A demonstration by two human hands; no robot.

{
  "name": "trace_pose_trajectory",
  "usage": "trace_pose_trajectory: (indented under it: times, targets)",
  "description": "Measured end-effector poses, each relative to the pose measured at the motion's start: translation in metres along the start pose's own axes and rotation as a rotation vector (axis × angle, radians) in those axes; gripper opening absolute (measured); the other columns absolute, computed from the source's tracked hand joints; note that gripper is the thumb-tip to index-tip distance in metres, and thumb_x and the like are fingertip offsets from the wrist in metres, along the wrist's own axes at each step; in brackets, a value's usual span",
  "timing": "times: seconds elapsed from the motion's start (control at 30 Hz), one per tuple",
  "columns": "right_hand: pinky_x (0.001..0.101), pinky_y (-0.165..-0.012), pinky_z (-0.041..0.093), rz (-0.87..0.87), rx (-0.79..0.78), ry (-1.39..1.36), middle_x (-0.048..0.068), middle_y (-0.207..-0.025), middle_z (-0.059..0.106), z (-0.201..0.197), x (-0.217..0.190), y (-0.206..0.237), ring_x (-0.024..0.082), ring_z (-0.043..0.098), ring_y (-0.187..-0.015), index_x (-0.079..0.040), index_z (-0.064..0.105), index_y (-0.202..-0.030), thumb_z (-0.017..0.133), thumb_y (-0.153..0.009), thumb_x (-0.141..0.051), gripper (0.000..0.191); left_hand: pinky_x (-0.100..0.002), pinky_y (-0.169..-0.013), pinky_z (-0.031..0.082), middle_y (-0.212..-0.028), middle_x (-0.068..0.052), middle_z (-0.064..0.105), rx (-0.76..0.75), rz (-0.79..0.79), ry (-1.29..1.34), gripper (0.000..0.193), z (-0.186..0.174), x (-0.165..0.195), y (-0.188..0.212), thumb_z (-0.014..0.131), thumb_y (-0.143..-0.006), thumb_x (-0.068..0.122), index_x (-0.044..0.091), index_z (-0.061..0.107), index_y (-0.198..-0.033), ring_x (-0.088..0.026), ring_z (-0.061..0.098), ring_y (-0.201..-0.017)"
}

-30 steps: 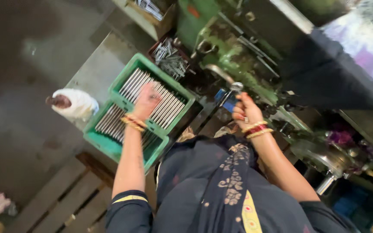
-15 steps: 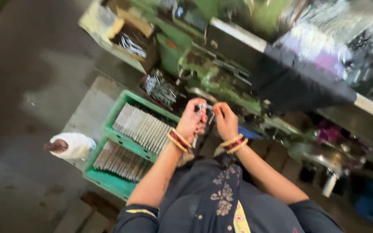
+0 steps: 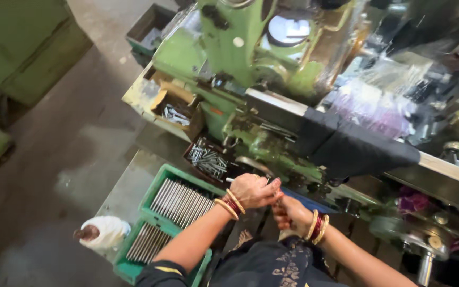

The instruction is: The person repeatedly picks metal rods from a green crate, inserts them into a green metal turning machine, operates the machine with a lever, and removes the processed rods. The person places the finished rods into a separate container on the machine.

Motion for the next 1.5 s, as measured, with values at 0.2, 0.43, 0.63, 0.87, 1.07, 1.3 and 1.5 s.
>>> trace_pose_trajectory:
  times: [0.2,0.43,0.63,0.87,1.07,1.3,1.5]
  targets:
    - [0.0261,-0.040,0.022,0.038,0.042,0.079,-0.008,-0.057,0.031,-0.041,-0.005,0.015,0.008,0.025,-0.043,-0.023,0.039,-0.072,0.040,-0.101,-0.066,0.052,-0.041,-0.057,0.045,-0.060,-0.006,0.054,0.097,-0.105,0.066,0.027,0.031,0.019,-0.057,0.075,-0.070,0.028,0.015,0.053,-0.063,-0.027,0.057,-0.058]
    - [0.0255,-0.038,0.026,-0.129,-0.044,0.233,-0.005,-0.055,0.036,-0.070,-0.071,0.095,0.008,0.033,-0.041,-0.018,0.049,-0.079,0.039,-0.100,-0.070,0.057,-0.040,-0.053,0.042,-0.059,-0.004,0.052,-0.068,0.195,0.188,0.031,0.031,0.070,-0.166,0.078,-0.078,0.023,0.016,0.053,-0.063,-0.024,0.054,-0.055]
    - [0.0252,-0.060,0.039,-1.303,0.583,0.566,0.001,-0.076,0.052,-0.130,-0.229,0.264,0.012,0.048,-0.067,-0.014,0.058,-0.097,0.054,-0.108,-0.040,0.029,-0.042,-0.051,0.038,-0.060,-0.004,0.049,0.281,0.237,0.189,0.045,0.014,0.084,-0.318,0.083,-0.088,0.037,0.015,0.052,-0.065,-0.027,0.050,-0.055]
    - [0.0384,-0.079,0.053,-1.575,1.571,1.116,0.013,-0.100,0.067,-0.266,-0.346,0.451,0.029,0.067,-0.089,-0.004,0.069,-0.099,0.078,-0.102,-0.013,0.013,-0.031,-0.050,0.036,-0.061,-0.001,0.053,0.088,-0.931,1.450,0.033,0.253,-0.034,-0.481,0.077,-0.096,0.033,0.010,0.064,-0.076,-0.013,0.048,-0.053]
    - [0.0542,-0.082,0.050,-1.011,1.981,1.197,0.022,-0.101,0.065,-0.388,-0.368,0.468,0.045,0.063,-0.095,-0.007,0.063,-0.117,0.059,-0.102,-0.003,0.016,-0.046,-0.058,0.049,-0.080,-0.012,0.059,0.131,-1.456,1.369,0.027,0.418,-0.048,-0.479,0.065,-0.095,0.032,0.005,0.064,-0.094,-0.028,0.058,-0.067]
    - [0.0475,-0.078,0.054,-1.094,1.613,0.969,0.023,-0.109,0.060,-0.443,-0.358,0.408,0.036,0.067,-0.083,-0.007,0.060,-0.117,0.048,-0.101,-0.001,0.021,-0.047,-0.080,0.050,-0.100,-0.024,0.069,0.464,-1.288,0.930,0.035,0.421,-0.048,-0.472,0.061,-0.100,0.022,-0.012,0.065,-0.101,-0.033,0.061,-0.085]
    - [0.0394,-0.067,0.055,-1.062,1.567,0.879,0.019,-0.105,0.058,-0.441,-0.357,0.404,0.026,0.067,-0.070,-0.004,0.060,-0.115,0.044,-0.105,-0.001,0.018,-0.043,-0.083,0.050,-0.102,-0.018,0.069,0.502,-1.255,1.079,0.030,0.427,-0.053,-0.474,0.063,-0.098,0.023,-0.007,0.063,-0.104,-0.027,0.063,-0.090]
Point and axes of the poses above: each hand's wrist, its own y-axis away from the middle knuckle, its own z-axis out of the palm, x = y × z, the point moved 5 cm from there along -y, towards the middle knuckle
